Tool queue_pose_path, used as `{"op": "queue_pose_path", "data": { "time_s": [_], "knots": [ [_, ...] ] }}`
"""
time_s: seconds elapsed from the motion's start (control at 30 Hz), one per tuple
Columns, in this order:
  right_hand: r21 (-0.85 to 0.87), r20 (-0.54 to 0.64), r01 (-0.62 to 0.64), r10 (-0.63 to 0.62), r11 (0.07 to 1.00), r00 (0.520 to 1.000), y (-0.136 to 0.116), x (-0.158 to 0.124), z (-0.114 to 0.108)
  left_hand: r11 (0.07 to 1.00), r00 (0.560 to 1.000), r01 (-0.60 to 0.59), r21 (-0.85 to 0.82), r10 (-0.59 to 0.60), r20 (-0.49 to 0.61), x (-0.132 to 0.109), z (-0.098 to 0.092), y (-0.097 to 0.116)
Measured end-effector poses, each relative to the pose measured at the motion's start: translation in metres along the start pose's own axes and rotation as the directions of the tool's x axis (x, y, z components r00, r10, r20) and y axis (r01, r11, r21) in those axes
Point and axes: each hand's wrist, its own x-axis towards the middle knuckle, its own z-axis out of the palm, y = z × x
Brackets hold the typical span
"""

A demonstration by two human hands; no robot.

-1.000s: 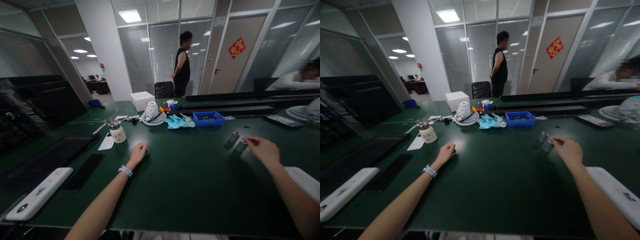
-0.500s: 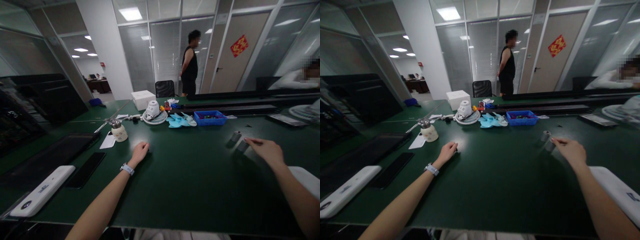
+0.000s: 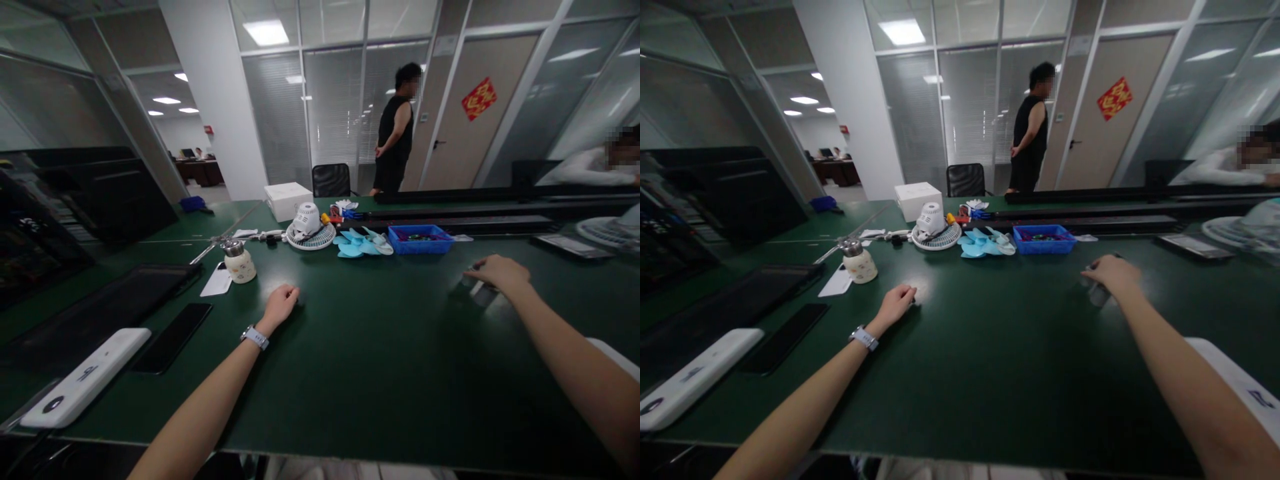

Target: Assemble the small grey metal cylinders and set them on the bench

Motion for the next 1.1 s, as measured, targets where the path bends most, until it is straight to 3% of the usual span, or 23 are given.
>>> {"op": "queue_pose_path", "data": {
  "time_s": [0.13, 0.2, 0.3, 0.4, 0.5, 0.6, 0.67, 0.87, 0.97, 1.1],
  "knots": [
    [-0.039, 0.138, -0.082, 0.086, 0.996, 0.987, -0.008, -0.001, -0.009, 1.0, 1.0, -0.002, 0.013, 0.002, 0.001, 0.0, 0.001, -0.001],
    [-0.008, 0.109, -0.014, 0.015, 1.0, 0.994, -0.022, -0.01, -0.015, 1.0, 1.0, -0.011, 0.018, 0.011, 0.002, 0.001, 0.002, -0.002],
    [0.169, 0.036, 0.196, -0.205, 0.966, 0.978, -0.062, -0.038, -0.021, 0.999, 1.0, -0.022, 0.024, 0.021, 0.004, 0.002, 0.003, -0.002],
    [0.422, -0.025, 0.425, -0.458, 0.801, 0.889, -0.121, -0.078, -0.021, 0.999, 1.0, -0.022, 0.027, 0.022, -0.011, 0.002, 0.002, -0.002],
    [0.603, -0.05, 0.549, -0.659, 0.579, 0.751, -0.177, -0.121, -0.019, 1.0, 0.999, -0.023, 0.007, 0.023, -0.027, -0.001, 0.001, 0.001],
    [0.679, -0.082, 0.601, -0.77, 0.421, 0.633, -0.213, -0.151, -0.013, 0.998, 0.999, -0.04, -0.05, 0.039, -0.026, -0.006, 0.002, 0.006],
    [0.697, -0.127, 0.622, -0.792, 0.357, 0.598, -0.225, -0.162, -0.005, 0.991, 0.995, -0.09, -0.095, 0.086, -0.041, -0.01, 0.003, 0.013],
    [0.806, -0.213, 0.545, -0.747, 0.229, 0.63, -0.231, -0.17, 0.034, 0.929, 0.936, -0.333, -0.159, 0.306, -0.174, -0.02, 0.015, 0.049],
    [0.863, -0.19, 0.467, -0.735, 0.191, 0.651, -0.23, -0.172, 0.052, 0.923, 0.924, -0.368, -0.115, 0.348, -0.16, -0.021, 0.022, 0.063],
    [0.884, -0.175, 0.431, -0.728, 0.18, 0.663, -0.231, -0.175, 0.06, 0.938, 0.938, -0.333, -0.097, 0.318, -0.14, -0.016, 0.029, 0.068]
  ]
}}
